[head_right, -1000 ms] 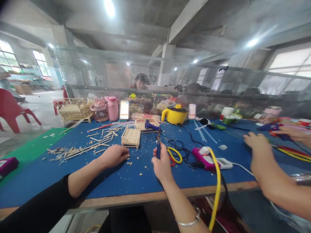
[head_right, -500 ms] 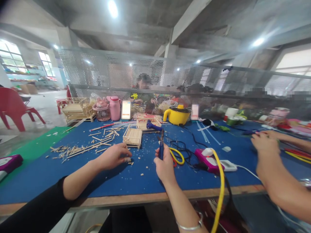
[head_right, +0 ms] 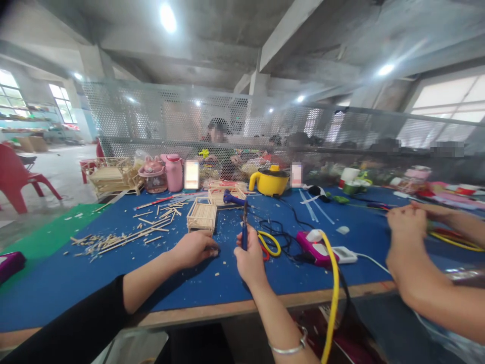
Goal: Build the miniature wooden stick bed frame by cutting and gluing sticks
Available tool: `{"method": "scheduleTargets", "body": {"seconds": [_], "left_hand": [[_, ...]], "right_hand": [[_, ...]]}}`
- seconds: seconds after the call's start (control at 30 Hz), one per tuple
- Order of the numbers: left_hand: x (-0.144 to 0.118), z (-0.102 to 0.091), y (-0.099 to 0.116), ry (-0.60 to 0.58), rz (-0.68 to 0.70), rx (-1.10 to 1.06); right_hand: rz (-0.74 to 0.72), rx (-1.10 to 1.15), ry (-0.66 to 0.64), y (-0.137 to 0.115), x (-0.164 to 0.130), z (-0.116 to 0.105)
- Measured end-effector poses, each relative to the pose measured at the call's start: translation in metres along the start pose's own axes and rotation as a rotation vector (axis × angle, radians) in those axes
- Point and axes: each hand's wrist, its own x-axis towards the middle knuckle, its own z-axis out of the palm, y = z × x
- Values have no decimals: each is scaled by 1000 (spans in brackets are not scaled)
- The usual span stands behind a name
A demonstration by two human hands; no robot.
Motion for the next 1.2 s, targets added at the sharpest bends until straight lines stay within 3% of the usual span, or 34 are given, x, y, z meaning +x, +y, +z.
{"method": "scheduleTargets", "body": {"seconds": [0.17, 0.3, 0.43, 0.8, 1.2], "left_hand": [[-5, -10, 2, 57, -70, -6], [-28, -21, -29, 94, -280, 30], [-33, -20, -54, 35, -404, 73], [-6, -3, -40, 43, -375, 114], [-23, -7, -37, -43, -199, -99]], "right_hand": [[-1, -4, 4, 3, 0, 0], [9, -6, -10, 5, 1, -1], [2, -1, -28, 6, 1, -1], [-4, -4, -28, 4, 1, -1], [-16, -15, -30, 7, 2, 0]]}}
